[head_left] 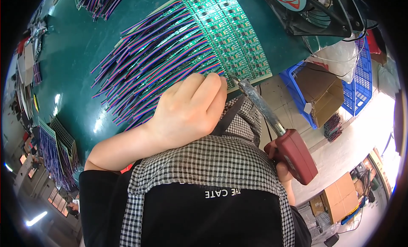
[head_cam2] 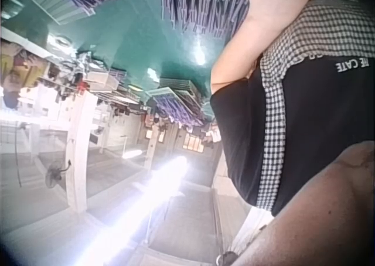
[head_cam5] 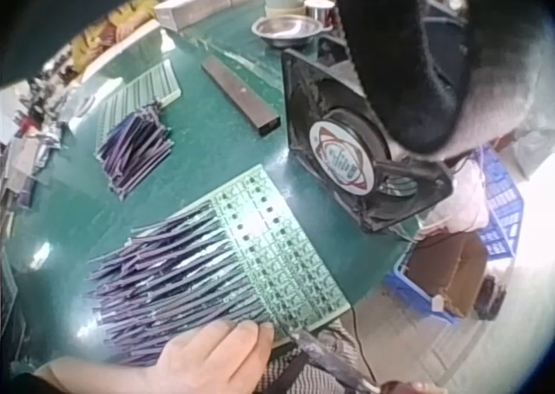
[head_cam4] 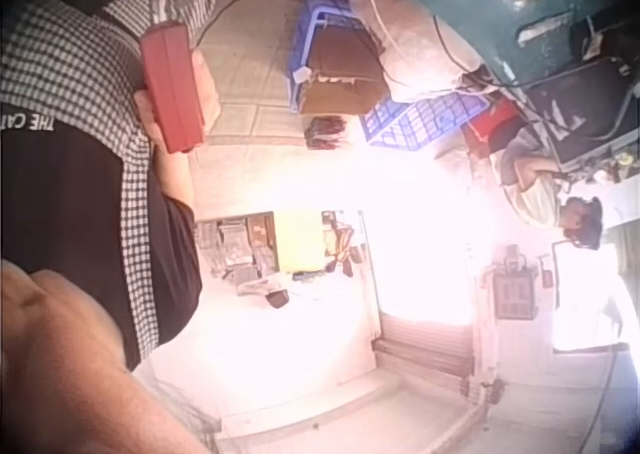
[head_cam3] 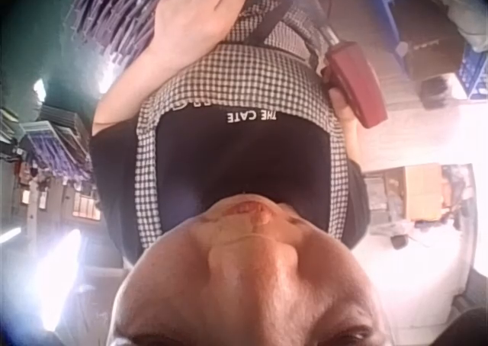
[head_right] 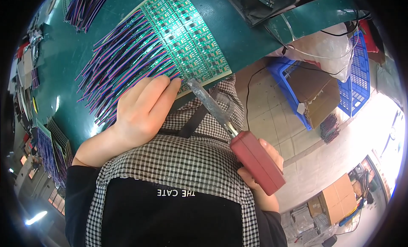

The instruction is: The person repeatedly picks up ribbon cables from a stack, aligns them onto a circuit board panel, and solders the wire ends to the board using a soldering iron.

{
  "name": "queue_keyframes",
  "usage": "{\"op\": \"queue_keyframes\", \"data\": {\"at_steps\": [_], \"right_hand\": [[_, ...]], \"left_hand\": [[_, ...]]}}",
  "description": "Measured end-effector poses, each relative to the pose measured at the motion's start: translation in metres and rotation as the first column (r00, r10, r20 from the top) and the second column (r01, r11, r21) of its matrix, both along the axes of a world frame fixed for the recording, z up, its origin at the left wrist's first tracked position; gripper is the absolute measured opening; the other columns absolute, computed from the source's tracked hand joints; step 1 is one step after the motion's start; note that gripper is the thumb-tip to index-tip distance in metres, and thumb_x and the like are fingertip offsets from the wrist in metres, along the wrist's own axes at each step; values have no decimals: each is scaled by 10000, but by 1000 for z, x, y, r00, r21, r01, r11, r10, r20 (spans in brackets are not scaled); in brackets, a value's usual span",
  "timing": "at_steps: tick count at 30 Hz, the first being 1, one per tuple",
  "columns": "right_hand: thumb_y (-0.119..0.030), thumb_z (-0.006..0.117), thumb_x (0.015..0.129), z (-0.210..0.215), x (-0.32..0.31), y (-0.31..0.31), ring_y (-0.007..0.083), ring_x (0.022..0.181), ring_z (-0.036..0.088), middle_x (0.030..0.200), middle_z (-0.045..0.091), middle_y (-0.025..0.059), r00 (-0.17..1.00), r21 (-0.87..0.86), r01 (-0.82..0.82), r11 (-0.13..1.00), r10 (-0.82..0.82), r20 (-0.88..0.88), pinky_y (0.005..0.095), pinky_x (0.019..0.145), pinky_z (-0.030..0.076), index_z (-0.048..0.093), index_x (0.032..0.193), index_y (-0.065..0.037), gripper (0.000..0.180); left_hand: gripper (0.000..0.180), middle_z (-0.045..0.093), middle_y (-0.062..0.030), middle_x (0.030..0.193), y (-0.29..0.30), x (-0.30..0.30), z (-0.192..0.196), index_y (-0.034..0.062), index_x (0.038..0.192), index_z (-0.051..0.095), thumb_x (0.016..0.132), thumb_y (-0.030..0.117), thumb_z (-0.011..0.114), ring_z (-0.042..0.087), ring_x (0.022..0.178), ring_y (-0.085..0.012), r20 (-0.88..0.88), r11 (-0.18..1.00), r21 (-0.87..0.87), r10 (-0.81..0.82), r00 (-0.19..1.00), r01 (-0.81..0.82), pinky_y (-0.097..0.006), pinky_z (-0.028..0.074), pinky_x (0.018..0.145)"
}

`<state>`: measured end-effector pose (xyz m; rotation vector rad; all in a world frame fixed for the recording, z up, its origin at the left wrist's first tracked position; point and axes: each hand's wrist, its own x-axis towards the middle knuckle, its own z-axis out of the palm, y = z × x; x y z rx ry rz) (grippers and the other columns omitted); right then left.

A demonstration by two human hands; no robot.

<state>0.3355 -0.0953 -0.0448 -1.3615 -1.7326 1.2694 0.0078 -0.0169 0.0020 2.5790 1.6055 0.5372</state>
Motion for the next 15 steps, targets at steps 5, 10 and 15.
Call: {"op": "queue_keyframes", "data": {"at_steps": [5, 10, 15], "right_hand": [[-558, 752, 765, 0, 1, -3, 274, 740, 667, 925, 674, 140, 999, -10, 26, 1000, -25, 22, 350, 663, 526, 533, 1248, 51, 807], [-550, 765, 755, 9, -8, 7, 275, 738, 667, 927, 676, 139, 999, 9, 14, 1000, -14, 47, 348, 661, 526, 534, 1248, 51, 811], [-544, 772, 751, 4, -9, 4, 264, 743, 668, 928, 676, 138, 997, -42, 50, 998, -52, -56, 343, 661, 527, 539, 1245, 55, 810]], "left_hand": [[289, 572, -110, 870, 0, -1, 0, -64, 931, 671, 649, 1, 684, 569, 641, -188, 30, 1000, 20, -1, 1000, 0, -278, 471, 509], [299, 574, -114, 885, 1, 0, 0, -66, 934, 670, 643, 4, 683, 569, 645, -193, 23, 1000, 3, 5, 1000, -5, -280, 472, 510], [230, 517, -75, 825, 4, 0, -6, -47, 873, 643, 653, 19, 655, 527, 632, -158, -15, 997, 81, -6, 1000, 7, -250, 439, 473]]}}
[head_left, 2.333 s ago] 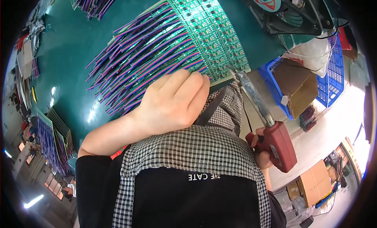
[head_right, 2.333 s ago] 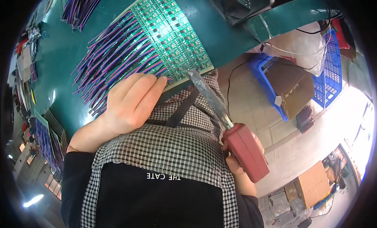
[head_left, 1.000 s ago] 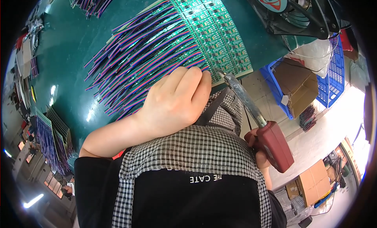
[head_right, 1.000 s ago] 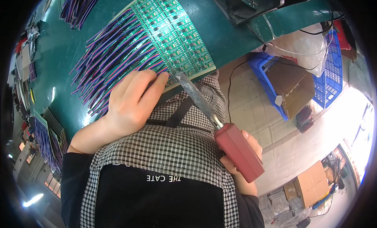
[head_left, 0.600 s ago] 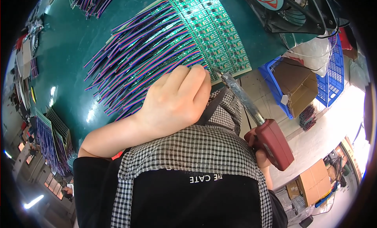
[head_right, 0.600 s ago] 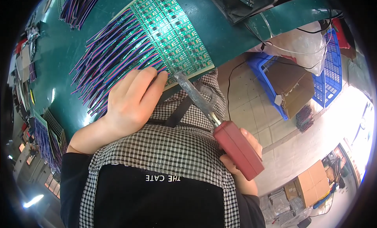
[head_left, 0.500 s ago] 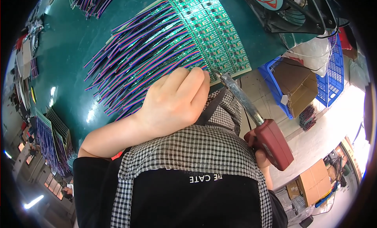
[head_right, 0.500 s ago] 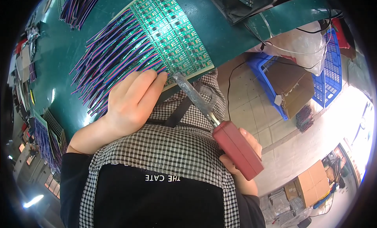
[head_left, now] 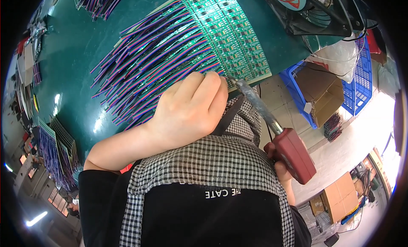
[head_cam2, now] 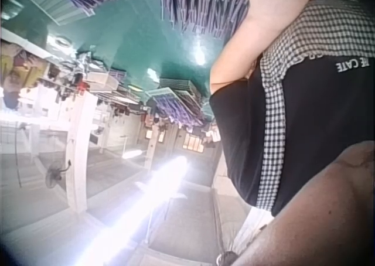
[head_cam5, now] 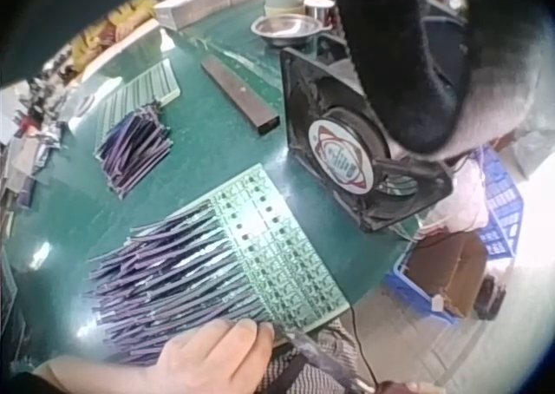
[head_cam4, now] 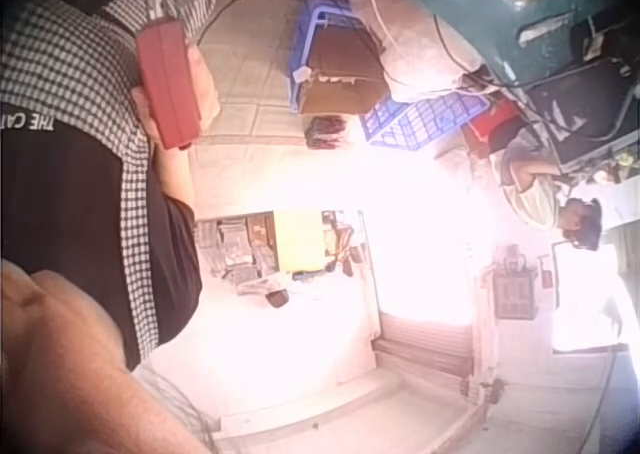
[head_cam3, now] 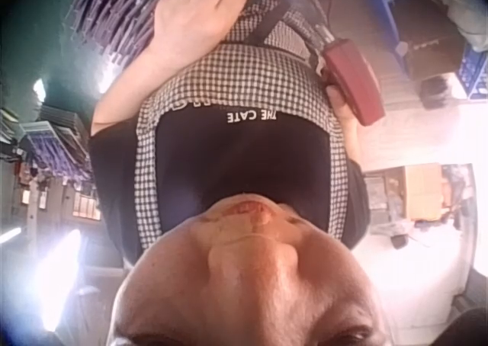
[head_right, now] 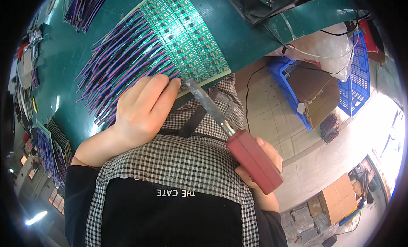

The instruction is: The person repeatedly picks up ribbon cables from a stack, aligns them onto a circuit board panel, and solders the wire ends to the board using a soldering iron.

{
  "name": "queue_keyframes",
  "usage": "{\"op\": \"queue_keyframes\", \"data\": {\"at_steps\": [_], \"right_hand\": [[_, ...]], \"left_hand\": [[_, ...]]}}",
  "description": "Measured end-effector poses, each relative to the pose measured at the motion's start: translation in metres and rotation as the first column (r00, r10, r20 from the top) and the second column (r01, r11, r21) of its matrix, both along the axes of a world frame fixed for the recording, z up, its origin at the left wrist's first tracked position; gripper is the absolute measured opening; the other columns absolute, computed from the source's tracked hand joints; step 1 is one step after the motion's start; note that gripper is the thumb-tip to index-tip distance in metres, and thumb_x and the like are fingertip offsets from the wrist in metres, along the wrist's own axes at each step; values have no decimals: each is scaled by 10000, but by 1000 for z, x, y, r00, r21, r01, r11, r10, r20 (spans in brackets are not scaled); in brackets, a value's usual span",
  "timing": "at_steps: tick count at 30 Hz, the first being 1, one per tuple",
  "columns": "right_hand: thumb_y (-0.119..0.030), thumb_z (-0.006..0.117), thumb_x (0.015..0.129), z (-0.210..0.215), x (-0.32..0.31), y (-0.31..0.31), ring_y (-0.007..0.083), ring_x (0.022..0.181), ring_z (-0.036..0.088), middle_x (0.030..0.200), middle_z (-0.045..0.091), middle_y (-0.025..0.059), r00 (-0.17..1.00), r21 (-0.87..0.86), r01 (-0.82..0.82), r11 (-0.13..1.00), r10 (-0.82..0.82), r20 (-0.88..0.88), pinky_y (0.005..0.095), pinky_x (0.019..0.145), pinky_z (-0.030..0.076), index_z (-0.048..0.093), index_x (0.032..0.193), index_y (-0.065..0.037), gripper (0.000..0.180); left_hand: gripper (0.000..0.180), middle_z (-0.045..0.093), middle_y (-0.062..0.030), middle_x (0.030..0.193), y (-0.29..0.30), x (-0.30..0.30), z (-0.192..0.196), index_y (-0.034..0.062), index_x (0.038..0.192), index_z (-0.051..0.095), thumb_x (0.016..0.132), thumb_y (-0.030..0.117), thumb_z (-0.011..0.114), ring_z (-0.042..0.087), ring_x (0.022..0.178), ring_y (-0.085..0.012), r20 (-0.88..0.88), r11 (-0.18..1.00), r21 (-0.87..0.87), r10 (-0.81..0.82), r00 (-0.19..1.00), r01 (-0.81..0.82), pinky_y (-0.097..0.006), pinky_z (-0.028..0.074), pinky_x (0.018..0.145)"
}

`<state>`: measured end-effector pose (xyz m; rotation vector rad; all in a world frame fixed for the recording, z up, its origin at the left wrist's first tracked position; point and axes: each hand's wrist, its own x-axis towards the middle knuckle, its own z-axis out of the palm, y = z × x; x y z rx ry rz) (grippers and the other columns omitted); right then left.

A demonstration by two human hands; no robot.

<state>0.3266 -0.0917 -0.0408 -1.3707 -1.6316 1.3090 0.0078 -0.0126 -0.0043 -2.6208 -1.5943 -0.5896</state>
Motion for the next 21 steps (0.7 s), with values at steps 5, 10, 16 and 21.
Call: {"op": "queue_keyframes", "data": {"at_steps": [5, 10, 16, 21], "right_hand": [[-543, 774, 750, 10, -4, 0, 269, 745, 667, 938, 677, 142, 987, -194, 96, 976, -118, -106, 342, 662, 527, 553, 1230, 59, 801], [-562, 760, 754, -2, 10, -6, 278, 740, 663, 933, 673, 145, 995, 20, -19, 1000, 17, 97, 353, 656, 524, 551, 1229, 61, 810], [-566, 744, 767, 6, -6, 4, 285, 732, 661, 929, 672, 149, 995, 63, 12, 998, -19, 103, 358, 648, 522, 561, 1206, 59, 786], [-583, 709, 792, 0, 7, -4, 291, 728, 661, 909, 672, 150, 994, 65, -25, 998, 17, 109, 364, 643, 523, 556, 1205, 62, 781]], "left_hand": [[166, 473, -38, 771, 0, 0, -2, -29, 812, 621, 657, 31, 632, 491, 618, -121, -13, 997, 74, -20, 1000, 21, -216, 410, 436], [278, 564, -106, 876, -4, 2, 6, -50, 929, 671, 659, 18, 687, 567, 650, -186, -13, 999, -42, 18, 1000, -19, -276, 465, 498], [247, 560, -90, 854, -1, 0, 5, -43, 910, 675, 671, 13, 702, 552, 609, -166, -30, 1000, -14, -8, 1000, 7, -262, 439, 469], [228, 560, -86, 848, -5, 1, 4, -43, 900, 672, 681, 9, 707, 543, 601, -157, -36, 1000, -20, -8, 999, 8, -253, 426, 461]]}}
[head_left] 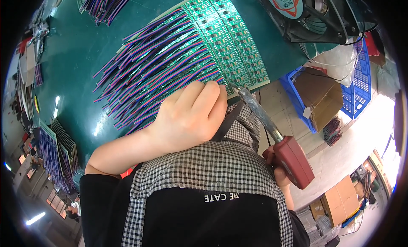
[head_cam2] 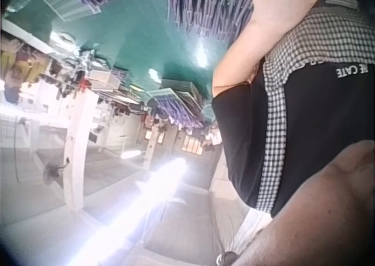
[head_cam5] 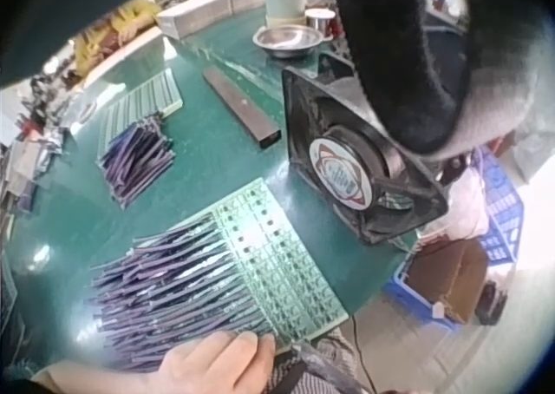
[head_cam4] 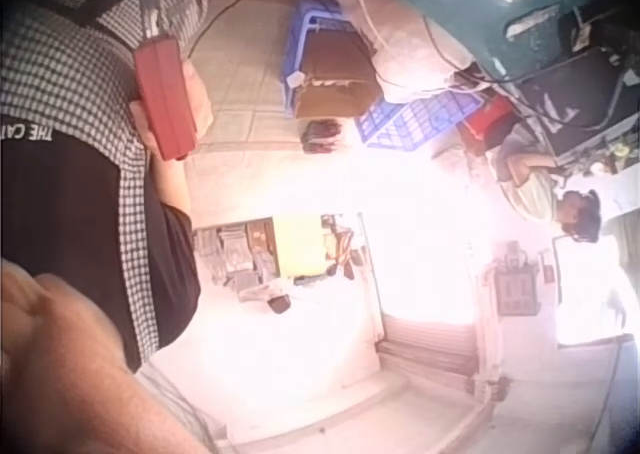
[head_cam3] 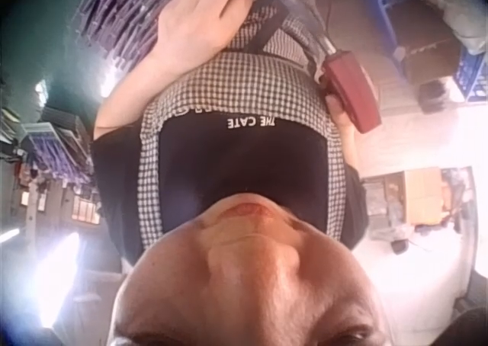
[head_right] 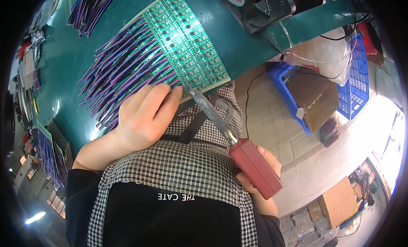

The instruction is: The person repeatedly picks up ribbon cables from a stack, aligns them onto a circuit board panel, and solders the wire ends to the board using a soldering iron.

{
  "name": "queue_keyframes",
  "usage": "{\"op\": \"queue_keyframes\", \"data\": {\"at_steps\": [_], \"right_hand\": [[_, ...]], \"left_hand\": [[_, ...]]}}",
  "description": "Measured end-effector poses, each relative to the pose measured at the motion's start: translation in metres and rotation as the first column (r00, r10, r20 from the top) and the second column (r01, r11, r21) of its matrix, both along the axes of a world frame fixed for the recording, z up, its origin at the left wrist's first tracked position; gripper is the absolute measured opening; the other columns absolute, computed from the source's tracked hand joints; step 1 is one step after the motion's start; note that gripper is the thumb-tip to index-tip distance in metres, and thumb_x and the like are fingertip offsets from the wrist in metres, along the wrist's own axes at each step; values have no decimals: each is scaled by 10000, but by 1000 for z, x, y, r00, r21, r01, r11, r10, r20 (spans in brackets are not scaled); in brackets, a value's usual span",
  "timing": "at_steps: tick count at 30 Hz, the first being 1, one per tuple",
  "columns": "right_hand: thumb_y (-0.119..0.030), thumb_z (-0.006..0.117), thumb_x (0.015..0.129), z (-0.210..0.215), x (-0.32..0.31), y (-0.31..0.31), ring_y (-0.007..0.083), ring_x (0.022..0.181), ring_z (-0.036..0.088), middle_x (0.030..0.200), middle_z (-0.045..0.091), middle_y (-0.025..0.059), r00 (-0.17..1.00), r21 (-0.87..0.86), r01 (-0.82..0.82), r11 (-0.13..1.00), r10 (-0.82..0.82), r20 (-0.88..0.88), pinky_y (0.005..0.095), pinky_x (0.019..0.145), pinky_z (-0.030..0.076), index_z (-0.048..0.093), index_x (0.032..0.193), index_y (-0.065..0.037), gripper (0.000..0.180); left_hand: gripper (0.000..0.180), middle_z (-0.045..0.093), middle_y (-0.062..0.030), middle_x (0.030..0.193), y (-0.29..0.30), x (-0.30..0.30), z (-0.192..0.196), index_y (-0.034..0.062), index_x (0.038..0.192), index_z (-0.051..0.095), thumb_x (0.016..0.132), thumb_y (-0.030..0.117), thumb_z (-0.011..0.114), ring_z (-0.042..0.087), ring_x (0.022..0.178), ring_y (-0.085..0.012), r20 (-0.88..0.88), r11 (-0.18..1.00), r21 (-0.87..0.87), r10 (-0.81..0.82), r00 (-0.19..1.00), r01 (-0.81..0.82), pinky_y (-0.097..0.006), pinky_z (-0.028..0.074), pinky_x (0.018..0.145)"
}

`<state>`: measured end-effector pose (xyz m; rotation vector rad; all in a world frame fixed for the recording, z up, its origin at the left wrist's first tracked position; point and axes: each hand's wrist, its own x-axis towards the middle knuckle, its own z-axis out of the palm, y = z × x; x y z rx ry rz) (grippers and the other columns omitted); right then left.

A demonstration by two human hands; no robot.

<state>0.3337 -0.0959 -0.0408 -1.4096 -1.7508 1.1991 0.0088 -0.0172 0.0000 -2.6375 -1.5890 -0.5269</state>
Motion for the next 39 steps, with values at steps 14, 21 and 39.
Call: {"op": "queue_keyframes", "data": {"at_steps": [14, 21, 39], "right_hand": [[-576, 701, 800, 0, 0, -4, 300, 757, 663, 959, 666, 164, 1000, -9, 3, 1000, -3, 14, 374, 649, 533, 578, 1174, 69, 756], [-529, 754, 763, -2, -2, 4, 307, 769, 669, 951, 672, 162, 999, 2, -31, 1000, 31, -18, 376, 675, 537, 581, 1176, 73, 750], [-488, 784, 757, 0, -14, 7, 278, 735, 666, 909, 671, 165, 994, -10, 35, 999, -36, -99, 342, 640, 531, 575, 1185, 79, 741]], "left_hand": [[172, 577, -75, 829, 3, 0, -1, -40, 869, 673, 707, 5, 714, 572, 627, -149, -22, 995, 94, -38, 999, 40, -245, 417, 453], [163, 590, -79, 845, 4, 0, -3, -43, 851, 676, 705, 14, 720, 581, 644, -157, -30, 992, 90, -91, 995, 94, -246, 429, 467], [266, 577, -101, 871, 1, 1, 2, -68, 933, 667, 682, 20, 688, 573, 656, -170, -39, 999, 33, -25, 999, 27, -253, 456, 499]]}}
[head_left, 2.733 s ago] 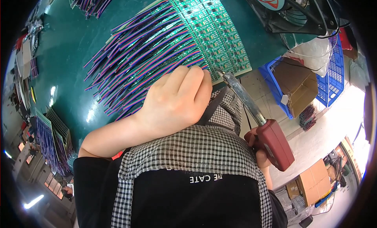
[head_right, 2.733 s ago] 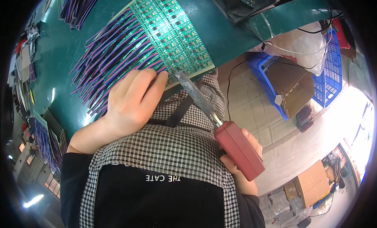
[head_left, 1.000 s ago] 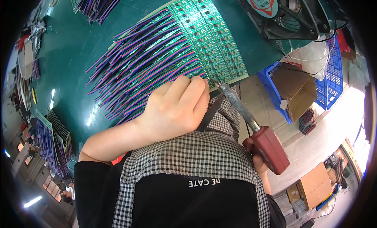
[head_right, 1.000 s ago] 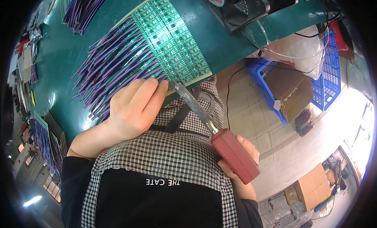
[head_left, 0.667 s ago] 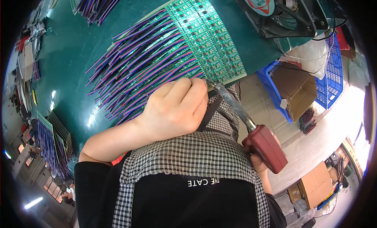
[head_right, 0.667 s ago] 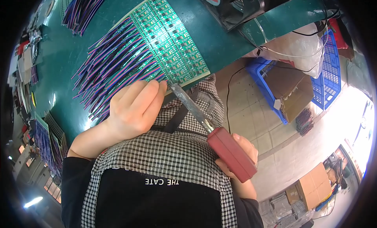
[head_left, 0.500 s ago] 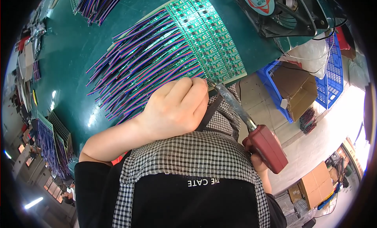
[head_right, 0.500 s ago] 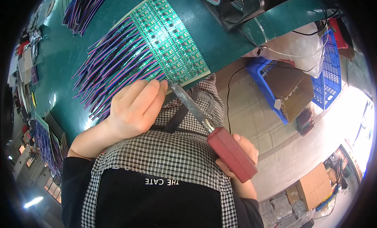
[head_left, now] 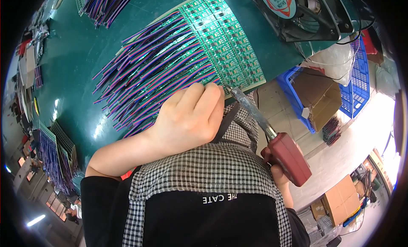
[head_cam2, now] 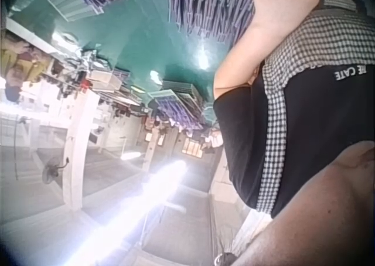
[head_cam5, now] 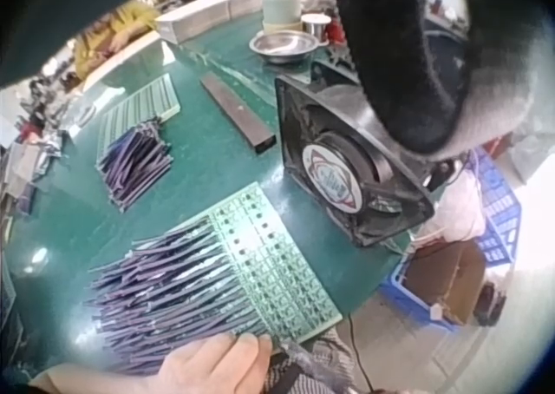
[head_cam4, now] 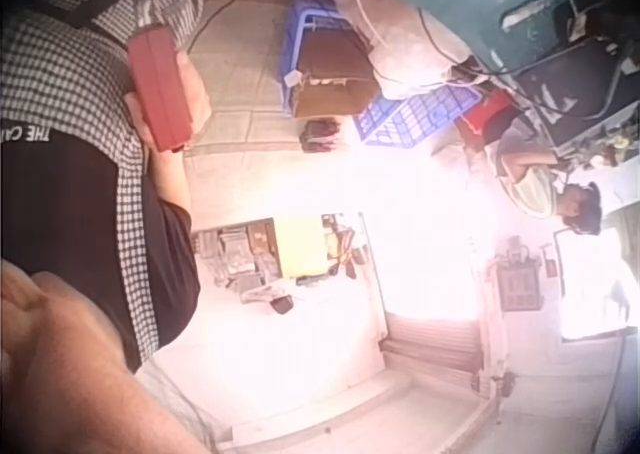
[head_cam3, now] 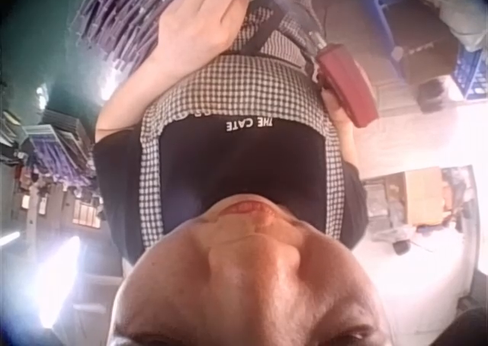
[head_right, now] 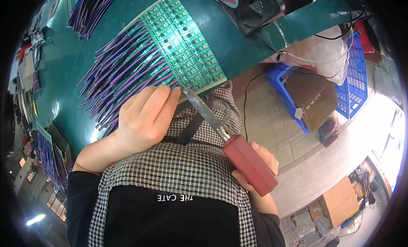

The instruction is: The person repeatedly picks up ribbon cables from a stack, aligns them onto a circuit board panel, and solders the wire ends to the board using a soldering iron.

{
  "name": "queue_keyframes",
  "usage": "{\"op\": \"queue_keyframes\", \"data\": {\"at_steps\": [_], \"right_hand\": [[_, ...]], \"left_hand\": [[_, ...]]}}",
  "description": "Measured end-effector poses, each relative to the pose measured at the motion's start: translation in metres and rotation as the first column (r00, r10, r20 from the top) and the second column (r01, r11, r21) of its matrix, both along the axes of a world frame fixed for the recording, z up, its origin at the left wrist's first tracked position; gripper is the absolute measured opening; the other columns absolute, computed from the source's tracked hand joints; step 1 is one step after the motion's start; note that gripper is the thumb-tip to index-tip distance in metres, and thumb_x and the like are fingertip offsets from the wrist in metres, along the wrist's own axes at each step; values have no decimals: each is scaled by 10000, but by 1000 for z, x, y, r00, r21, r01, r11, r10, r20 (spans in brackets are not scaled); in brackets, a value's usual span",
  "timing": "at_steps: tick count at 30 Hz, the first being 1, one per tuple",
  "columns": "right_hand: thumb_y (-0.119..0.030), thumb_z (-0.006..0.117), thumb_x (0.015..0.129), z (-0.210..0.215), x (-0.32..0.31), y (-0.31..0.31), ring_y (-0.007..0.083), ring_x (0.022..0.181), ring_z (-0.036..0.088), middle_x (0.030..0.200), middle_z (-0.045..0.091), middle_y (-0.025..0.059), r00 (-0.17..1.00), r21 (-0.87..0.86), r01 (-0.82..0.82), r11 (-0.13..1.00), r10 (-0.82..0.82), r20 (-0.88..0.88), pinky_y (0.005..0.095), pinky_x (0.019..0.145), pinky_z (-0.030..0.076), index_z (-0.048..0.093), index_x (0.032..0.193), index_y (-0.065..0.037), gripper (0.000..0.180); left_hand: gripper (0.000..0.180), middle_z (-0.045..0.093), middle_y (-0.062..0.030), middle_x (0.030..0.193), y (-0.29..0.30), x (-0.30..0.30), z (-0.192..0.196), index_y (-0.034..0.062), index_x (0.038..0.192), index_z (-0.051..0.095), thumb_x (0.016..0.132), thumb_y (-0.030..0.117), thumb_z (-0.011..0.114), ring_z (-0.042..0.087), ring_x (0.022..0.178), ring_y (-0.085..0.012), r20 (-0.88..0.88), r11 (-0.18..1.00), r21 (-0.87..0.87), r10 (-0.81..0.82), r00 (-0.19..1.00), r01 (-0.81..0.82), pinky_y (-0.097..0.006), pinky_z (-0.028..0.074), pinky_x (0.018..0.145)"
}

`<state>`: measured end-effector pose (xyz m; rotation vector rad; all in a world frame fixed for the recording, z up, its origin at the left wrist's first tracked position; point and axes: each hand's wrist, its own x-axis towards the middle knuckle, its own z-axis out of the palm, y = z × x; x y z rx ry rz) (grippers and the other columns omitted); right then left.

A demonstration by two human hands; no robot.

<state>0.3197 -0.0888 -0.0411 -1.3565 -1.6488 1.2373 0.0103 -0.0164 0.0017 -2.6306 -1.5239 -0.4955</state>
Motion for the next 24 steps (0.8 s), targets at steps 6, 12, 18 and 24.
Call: {"op": "queue_keyframes", "data": {"at_steps": [6, 12, 18, 24], "right_hand": [[-473, 782, 765, 4, -3, 8, 262, 675, 652, 829, 665, 136, 997, 69, -64, 996, 62, 36, 341, 615, 518, 553, 1208, 79, 744], [-477, 760, 783, 6, 2, 12, 244, 620, 634, 766, 663, 102, 999, 34, -51, 998, 51, -1, 332, 580, 489, 629, 1083, 28, 602], [-428, 681, 868, 31, 8, 4, 218, 597, 614, 575, 595, 48, 922, -44, 27, 999, -8, 387, 330, 575, 469, 663, 950, -63, 375], [-653, 604, 843, 18, -20, 68, 143, 602, 554, 1104, 591, 105, 868, 337, 446, 829, -309, -389, 229, 561, 444, 453, 1220, -7, 764]], "left_hand": [[275, 574, -101, 878, -2, 3, 0, -70, 937, 663, 677, 16, 685, 563, 651, -169, -2, 1000, -19, 16, 1000, -16, -257, 448, 496], [281, 573, -98, 887, -1, 4, 2, -57, 941, 663, 675, 30, 675, 562, 675, -171, -41, 999, -28, 36, 999, -37, -251, 451, 511], [188, 510, -48, 799, 4, 10, 13, -25, 829, 642, 673, 76, 620, 513, 686, -151, -94, 999, 37, 22, 995, -19, -227, 412, 512], [251, 528, -54, 833, -2, 2, 9, -17, 909, 645, 689, 98, 610, 535, 707, -166, -118, 999, 5, 51, 992, -51, -254, 435, 528]]}}
